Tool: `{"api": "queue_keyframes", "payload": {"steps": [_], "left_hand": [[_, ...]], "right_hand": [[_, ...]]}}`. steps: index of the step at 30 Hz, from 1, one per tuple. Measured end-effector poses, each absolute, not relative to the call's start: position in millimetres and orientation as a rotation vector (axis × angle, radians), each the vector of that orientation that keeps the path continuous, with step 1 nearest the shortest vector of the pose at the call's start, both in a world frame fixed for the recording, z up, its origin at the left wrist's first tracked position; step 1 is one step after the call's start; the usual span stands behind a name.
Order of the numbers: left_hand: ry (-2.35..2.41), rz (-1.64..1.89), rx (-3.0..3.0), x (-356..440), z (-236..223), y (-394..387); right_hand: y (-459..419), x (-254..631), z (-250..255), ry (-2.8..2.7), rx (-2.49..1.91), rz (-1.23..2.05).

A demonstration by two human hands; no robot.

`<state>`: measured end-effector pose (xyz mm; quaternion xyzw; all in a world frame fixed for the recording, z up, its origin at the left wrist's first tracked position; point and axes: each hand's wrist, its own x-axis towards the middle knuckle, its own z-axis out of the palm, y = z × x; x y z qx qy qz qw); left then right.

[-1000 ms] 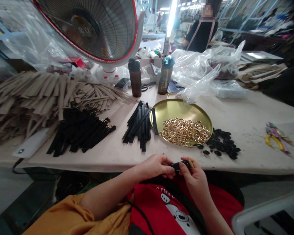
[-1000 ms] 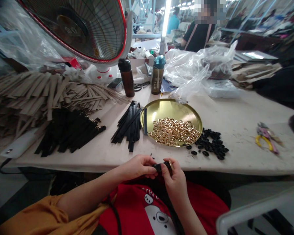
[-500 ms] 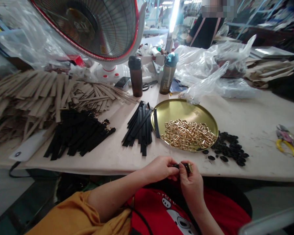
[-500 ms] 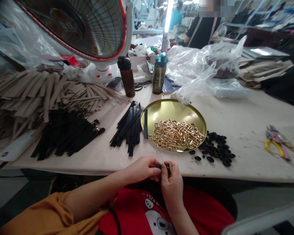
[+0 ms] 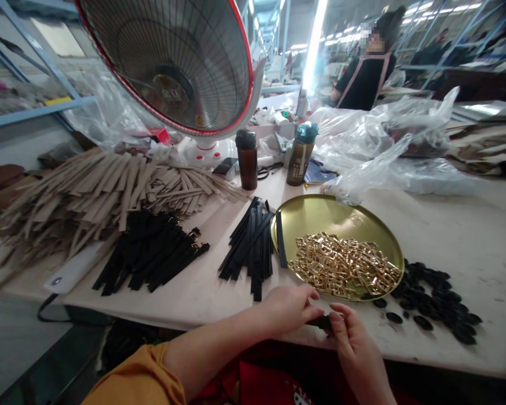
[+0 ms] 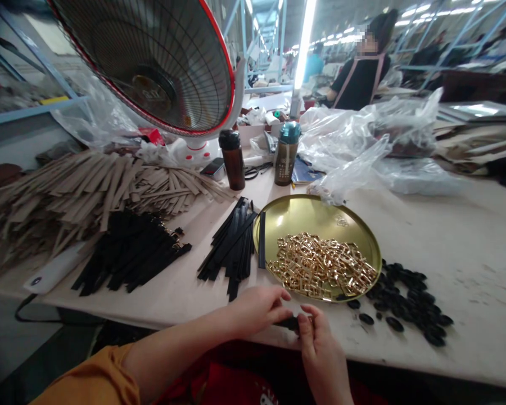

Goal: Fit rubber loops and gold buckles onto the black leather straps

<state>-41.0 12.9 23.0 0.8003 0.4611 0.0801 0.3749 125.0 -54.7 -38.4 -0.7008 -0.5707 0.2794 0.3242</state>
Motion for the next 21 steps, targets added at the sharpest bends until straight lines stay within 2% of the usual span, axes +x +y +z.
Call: {"api": "queue_keyframes", "payload": {"steps": [4,8,11,14,16,21], "left_hand": [[1.484,0.217,2.502,-58,23,47],[1.541,0.155,2.698,-69,15,67],[1.53,0.245,2.705,-72,15,64],[1.416,0.631,2.746,-72,34,46],[1.194,0.884,2.77,-70,56,27],[0.632,0.996,2.67,-56,100,-24]], "right_hand": [[-40,138,-38,-1.704,-1.944,0.265],[-40,142,-37,-1.773,-1.773,0.089],[-47,142,-31,-1.762,-1.717,0.121],[-54,138,-17,-1.709,-1.691,0.204],[-58,130,-4,-1.667,-1.658,0.274],[-75,100,27,-1.713,-1.433,0.497]]}}
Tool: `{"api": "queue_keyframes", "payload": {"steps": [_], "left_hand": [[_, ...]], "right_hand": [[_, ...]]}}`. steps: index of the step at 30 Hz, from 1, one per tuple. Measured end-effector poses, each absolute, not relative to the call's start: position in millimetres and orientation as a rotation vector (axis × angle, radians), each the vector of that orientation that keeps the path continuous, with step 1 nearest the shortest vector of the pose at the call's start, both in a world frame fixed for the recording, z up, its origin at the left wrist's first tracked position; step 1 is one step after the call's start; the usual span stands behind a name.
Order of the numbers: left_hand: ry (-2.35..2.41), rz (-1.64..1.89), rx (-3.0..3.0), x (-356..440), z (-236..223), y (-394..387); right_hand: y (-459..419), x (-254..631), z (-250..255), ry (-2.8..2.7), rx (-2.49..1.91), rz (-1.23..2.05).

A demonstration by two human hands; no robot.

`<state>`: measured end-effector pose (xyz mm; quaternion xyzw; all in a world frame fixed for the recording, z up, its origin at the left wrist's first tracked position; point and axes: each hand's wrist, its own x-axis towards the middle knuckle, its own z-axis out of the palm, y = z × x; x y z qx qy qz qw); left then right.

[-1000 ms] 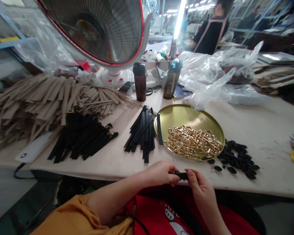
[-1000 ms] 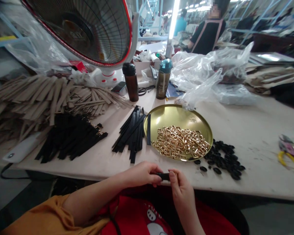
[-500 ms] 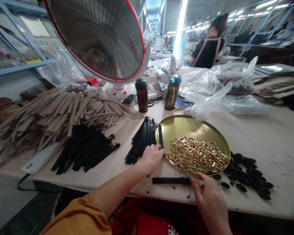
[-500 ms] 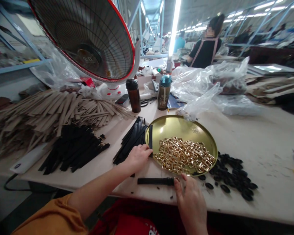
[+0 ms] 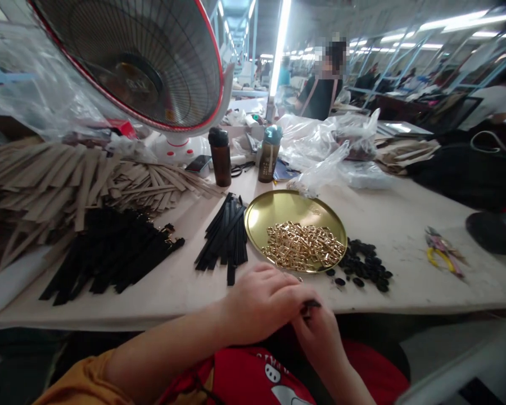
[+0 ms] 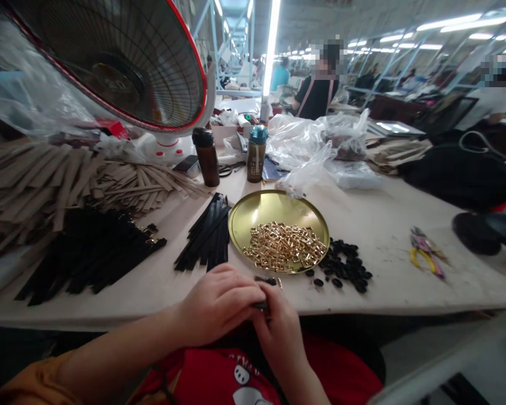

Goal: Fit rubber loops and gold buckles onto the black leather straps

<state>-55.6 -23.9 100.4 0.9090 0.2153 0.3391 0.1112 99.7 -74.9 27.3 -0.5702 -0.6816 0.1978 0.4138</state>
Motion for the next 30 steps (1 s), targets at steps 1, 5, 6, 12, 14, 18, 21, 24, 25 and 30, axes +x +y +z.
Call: {"api": "queue_keyframes", "payload": {"steps": [1,5,6,12,14,18,21,24,25,30], "left_hand": [[0.631,0.982,2.609,-52,103,-31],[0.732,0.8,2.282,-44,95,-39],[0.787,0.76,2.168,-43,90,-38],[0.882,0.495,1.118,-38,64,-19],[0.809,0.44,0.825,-36,58,-14],[0.787,0.414,0.554,-32,55,-5],[0.804,0.397,0.496,-28,53,1],[0.806,0.379,0.466,-24,50,7],[0.809,0.373,0.456,-22,49,8],[0.811,0.363,0.428,-17,45,14]], "right_hand": [[-80,95,31,-1.709,-1.386,0.557],[-97,87,38,-1.562,-1.32,0.897],[-98,88,37,-1.559,-1.317,0.998],[-71,130,17,-1.607,-1.518,1.088],[-55,152,7,-1.569,-1.667,0.902],[-28,202,-7,-1.637,-1.971,0.448],[-12,242,-15,-1.73,-2.177,-0.01],[0,271,-23,-1.846,-2.286,-0.216],[4,276,-26,-1.881,-2.296,-0.23],[20,281,-32,-1.958,-2.295,-0.198]]}}
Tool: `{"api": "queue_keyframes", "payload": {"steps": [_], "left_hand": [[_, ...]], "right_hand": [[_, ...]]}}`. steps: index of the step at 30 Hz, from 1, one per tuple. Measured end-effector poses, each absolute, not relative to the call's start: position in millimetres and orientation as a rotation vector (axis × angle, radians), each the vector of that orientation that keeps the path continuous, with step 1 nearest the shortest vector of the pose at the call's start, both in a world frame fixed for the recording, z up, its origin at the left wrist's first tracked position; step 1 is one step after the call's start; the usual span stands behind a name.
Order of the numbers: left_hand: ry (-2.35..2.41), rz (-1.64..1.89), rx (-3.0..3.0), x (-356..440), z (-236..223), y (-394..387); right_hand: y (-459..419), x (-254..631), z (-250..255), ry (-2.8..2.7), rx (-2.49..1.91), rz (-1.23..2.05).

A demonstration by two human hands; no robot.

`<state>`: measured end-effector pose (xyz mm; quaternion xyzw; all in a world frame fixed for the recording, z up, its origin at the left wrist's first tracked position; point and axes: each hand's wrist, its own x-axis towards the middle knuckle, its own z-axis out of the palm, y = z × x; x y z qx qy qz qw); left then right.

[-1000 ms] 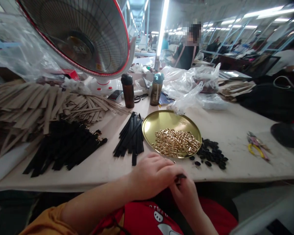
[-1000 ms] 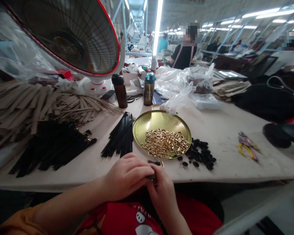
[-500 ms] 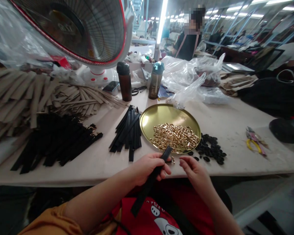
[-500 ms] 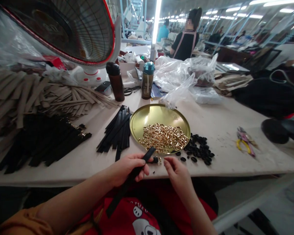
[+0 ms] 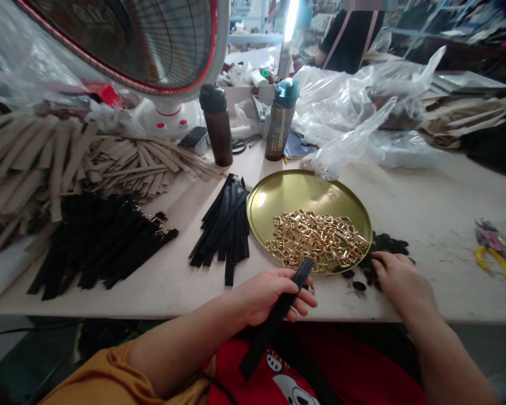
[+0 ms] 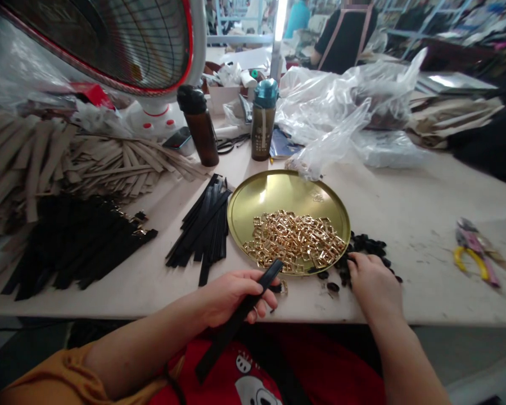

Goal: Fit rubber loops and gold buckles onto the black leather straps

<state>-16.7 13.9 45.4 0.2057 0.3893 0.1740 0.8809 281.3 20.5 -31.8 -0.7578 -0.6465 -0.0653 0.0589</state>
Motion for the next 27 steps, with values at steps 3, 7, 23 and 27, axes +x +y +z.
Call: {"api": "queue_keyframes", "payload": {"steps": [3,7,23,27], "left_hand": [[0.799,0.357,0.438,-18,44,14],[0.786,0.36,0.563,-20,44,8],[0.876,0.426,1.412,-20,57,-24],[0.882,0.421,1.401,-22,55,-31]], "right_hand": [[26,284,-27,-1.902,-2.283,-0.129],[18,280,-9,-1.535,-2.2,0.123],[-54,145,26,-0.463,-1.097,1.428],[-60,143,28,-0.491,-1.145,1.418]]}}
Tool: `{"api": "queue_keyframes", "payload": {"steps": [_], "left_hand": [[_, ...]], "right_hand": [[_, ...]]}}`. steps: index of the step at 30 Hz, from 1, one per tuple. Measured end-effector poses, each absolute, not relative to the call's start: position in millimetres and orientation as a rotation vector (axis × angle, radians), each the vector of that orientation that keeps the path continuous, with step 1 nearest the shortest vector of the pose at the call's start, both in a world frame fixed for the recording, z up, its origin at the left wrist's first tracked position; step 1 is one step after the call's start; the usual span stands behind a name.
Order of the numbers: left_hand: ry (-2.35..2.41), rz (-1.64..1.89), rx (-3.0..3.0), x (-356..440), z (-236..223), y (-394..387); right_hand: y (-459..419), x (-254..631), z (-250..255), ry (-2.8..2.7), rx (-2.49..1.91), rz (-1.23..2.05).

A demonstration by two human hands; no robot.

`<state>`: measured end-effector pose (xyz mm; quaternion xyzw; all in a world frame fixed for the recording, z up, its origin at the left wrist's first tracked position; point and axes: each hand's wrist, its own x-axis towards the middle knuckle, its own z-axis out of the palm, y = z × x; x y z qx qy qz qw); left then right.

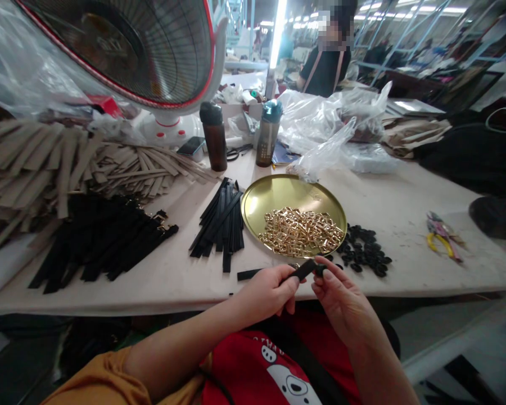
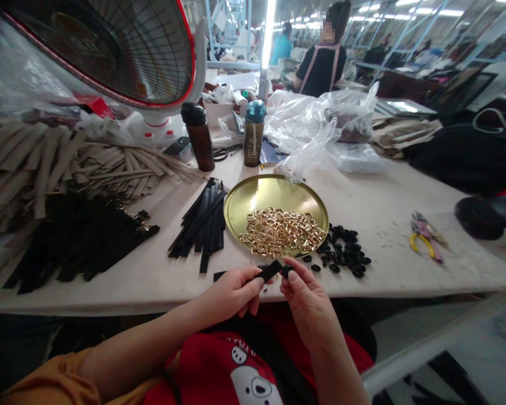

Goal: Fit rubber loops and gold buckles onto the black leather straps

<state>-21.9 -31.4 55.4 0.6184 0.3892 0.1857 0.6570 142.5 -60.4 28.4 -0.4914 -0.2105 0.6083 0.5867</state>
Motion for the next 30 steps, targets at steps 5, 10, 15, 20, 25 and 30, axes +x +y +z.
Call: {"api": "queue_keyframes", "payload": {"steps": [5,10,15,20,25,30], "left_hand": [[0.894,0.41,1.388,-23,57,-36],[0.922,0.381,1.347,-27,54,-32],[0.922,0.371,1.353,-25,47,-28],[0.914,0.353,1.361,-19,44,-26],[0.932,0.342,1.375,-17,40,-24],[0.931,0.304,1.364,-13,39,-22]], "right_hand": [[-63,145,25,-0.502,-1.163,1.343],[-60,177,-1,-0.647,-1.441,1.059],[-69,230,-27,-0.417,-1.415,1.013],[-73,281,-29,-0.227,-1.311,1.044],[-67,313,-22,-0.537,-1.568,0.842],[-52,322,-18,-0.741,-1.848,0.611]]}}
